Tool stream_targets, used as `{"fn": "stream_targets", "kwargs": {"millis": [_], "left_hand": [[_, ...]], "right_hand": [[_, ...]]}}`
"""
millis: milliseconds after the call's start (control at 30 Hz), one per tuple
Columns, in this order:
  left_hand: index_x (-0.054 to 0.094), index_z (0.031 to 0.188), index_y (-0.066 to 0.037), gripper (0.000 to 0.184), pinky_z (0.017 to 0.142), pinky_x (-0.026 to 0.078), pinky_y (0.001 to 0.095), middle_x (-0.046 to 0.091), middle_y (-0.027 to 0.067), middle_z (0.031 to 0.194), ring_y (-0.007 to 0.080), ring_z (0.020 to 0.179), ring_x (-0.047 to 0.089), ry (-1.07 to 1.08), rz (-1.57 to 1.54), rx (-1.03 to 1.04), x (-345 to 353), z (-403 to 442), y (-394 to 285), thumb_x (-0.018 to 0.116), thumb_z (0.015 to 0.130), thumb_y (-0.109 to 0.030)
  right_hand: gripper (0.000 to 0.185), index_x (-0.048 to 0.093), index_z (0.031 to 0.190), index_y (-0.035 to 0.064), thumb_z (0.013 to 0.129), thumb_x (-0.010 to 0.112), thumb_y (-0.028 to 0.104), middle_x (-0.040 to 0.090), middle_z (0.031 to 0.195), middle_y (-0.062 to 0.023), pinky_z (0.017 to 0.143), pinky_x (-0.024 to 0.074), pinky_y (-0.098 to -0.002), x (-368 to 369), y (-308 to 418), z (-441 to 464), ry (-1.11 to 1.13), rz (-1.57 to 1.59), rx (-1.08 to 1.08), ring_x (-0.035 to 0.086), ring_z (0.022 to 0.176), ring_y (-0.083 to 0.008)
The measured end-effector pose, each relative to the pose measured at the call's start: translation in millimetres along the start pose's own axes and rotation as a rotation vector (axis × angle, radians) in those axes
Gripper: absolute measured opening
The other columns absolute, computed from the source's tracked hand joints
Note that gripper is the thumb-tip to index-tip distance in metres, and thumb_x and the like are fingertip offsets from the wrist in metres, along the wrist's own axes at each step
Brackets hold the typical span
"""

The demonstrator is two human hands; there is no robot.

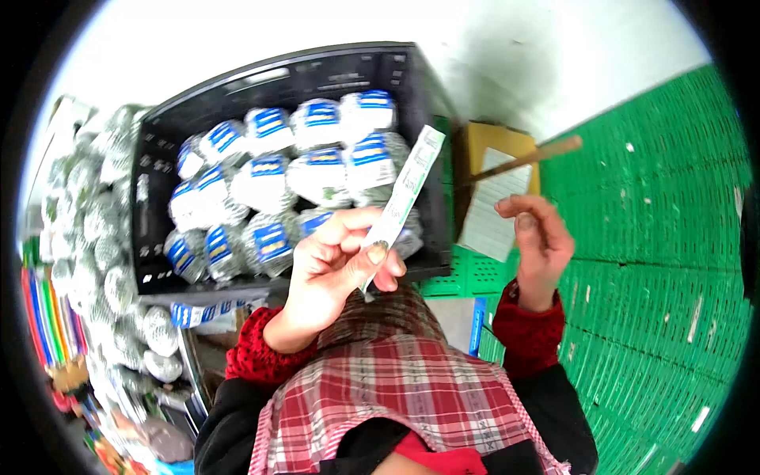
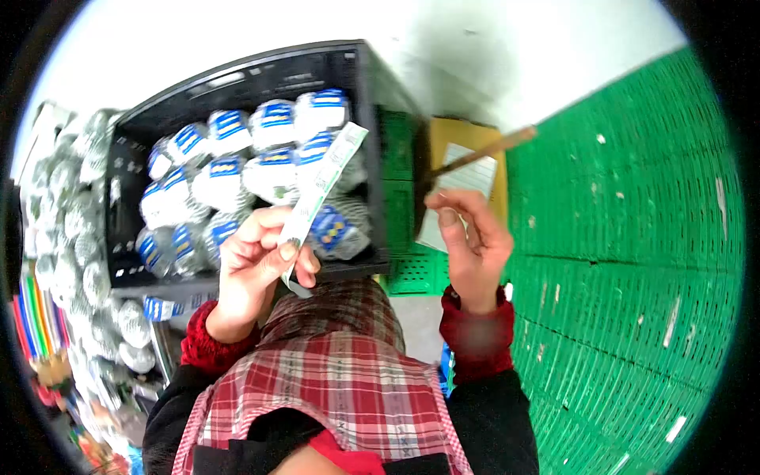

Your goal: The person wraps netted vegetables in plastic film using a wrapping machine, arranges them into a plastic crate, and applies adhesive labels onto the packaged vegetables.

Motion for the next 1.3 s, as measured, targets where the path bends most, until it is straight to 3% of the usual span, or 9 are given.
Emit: {"fn": "stream_targets", "kwargs": {"millis": [167,333,500,833,933,1100,1200,1267,1300], "left_hand": [[0.049,0.131,-0.001,0.035,0.067,0.053,0.0241,0.067,0.0099,0.089,0.0108,0.073,0.062,-0.082,0.14,0.1,-58.5,-52.0,-52.5,0.055,0.096,-0.001],[0.049,0.131,0.0,0.037,0.077,0.052,0.0236,0.068,0.0081,0.095,0.01,0.083,0.063,-0.238,0.178,-0.045,-111.3,-113.9,-78.5,0.058,0.096,-0.002],[0.058,0.123,-0.001,0.03,0.083,0.048,0.0256,0.064,0.0044,0.107,0.0096,0.095,0.058,-0.62,0.262,0.125,-171.7,-154.4,-115.1,0.062,0.095,-0.011],[0.067,0.097,0.0,0.01,0.07,0.051,0.0241,0.067,0.0038,0.087,0.0085,0.073,0.061,-0.857,0.164,0.227,-212.3,-170.1,-108.7,0.063,0.093,-0.009],[0.067,0.096,-0.001,0.01,0.07,0.051,0.0267,0.066,0.0023,0.088,0.0087,0.075,0.06,-1.043,-0.213,0.44,-217.6,-173.2,-107.7,0.063,0.093,-0.01],[0.062,0.101,-0.001,0.012,0.073,0.052,0.029,0.062,0.0026,0.086,0.0132,0.078,0.061,-1.126,-0.229,0.703,-237.5,-200.8,-128.2,0.059,0.095,-0.011],[0.055,0.121,0.001,0.039,0.095,0.044,0.04,0.061,0.013,0.115,0.0243,0.107,0.058,-1.398,0.835,0.695,-217.9,-222.7,-158.5,0.068,0.087,-0.012],[0.047,0.133,0.004,0.069,0.109,0.031,0.0475,0.053,0.022,0.132,0.0368,0.127,0.047,-1.117,1.622,0.717,-169.8,-216.3,-188.3,0.077,0.074,-0.015],[0.053,0.126,0.001,0.066,0.106,0.033,0.0482,0.058,0.0199,0.124,0.037,0.123,0.05,-0.82,1.616,0.576,-154.8,-199.7,-193.4,0.08,0.069,-0.017]], "right_hand": [[0.024,0.064,0.11,-0.0018,0.094,0.064,0.016,0.068,0.095,-0.0048,0.073,0.0494,-0.0264,170.3,31.0,22.7,0.737,0.459,0.38,0.062,0.084,-0.0111],[0.013,0.067,0.097,-0.0021,0.092,0.064,0.009,0.064,0.076,-0.0032,0.05,0.0423,-0.0222,282.3,45.6,1.7,0.856,0.469,0.468,0.055,0.058,-0.0072],[0.016,0.071,0.094,0.001,0.091,0.068,0.017,0.06,0.066,0.0014,0.048,0.0402,-0.02,368.5,60.6,-40.0,1.176,0.339,0.494,0.052,0.056,-0.0036],[0.017,0.067,0.087,0.0004,0.086,0.073,0.016,0.061,0.066,0.0007,0.051,0.0419,-0.0214,409.7,51.6,-69.4,1.273,0.286,0.453,0.055,0.058,-0.0052],[0.016,0.066,0.09,0.0001,0.087,0.072,0.014,0.062,0.07,0.0015,0.06,0.0445,-0.0244,409.3,72.9,-66.0,1.251,0.328,-0.005,0.055,0.066,-0.0063],[0.012,0.066,0.09,-0.0015,0.092,0.066,0.01,0.066,0.072,-0.002,0.056,0.0445,-0.0234,402.5,48.7,-73.6,1.387,0.307,0.385,0.056,0.062,-0.0062],[0.012,0.066,0.088,-0.0019,0.092,0.065,0.01,0.065,0.067,-0.0037,0.052,0.0439,-0.0219,396.5,62.4,-47.8,1.425,0.097,0.382,0.057,0.057,-0.0058],[0.018,0.067,0.083,-0.0025,0.088,0.068,0.015,0.065,0.063,-0.0077,0.053,0.0461,-0.0268,399.0,70.3,-41.7,1.522,0.063,0.128,0.06,0.055,-0.011],[0.02,0.067,0.082,-0.0028,0.086,0.069,0.016,0.065,0.062,-0.0092,0.054,0.0467,-0.0287,400.3,79.6,-42.4,1.598,0.002,-0.029,0.061,0.054,-0.0131]]}}
Point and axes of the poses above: each hand's wrist, its own z-axis towards the middle knuckle, its own x-axis out of the palm, y = z × x, the point moved 6 cm from there along z, towards the middle knuckle
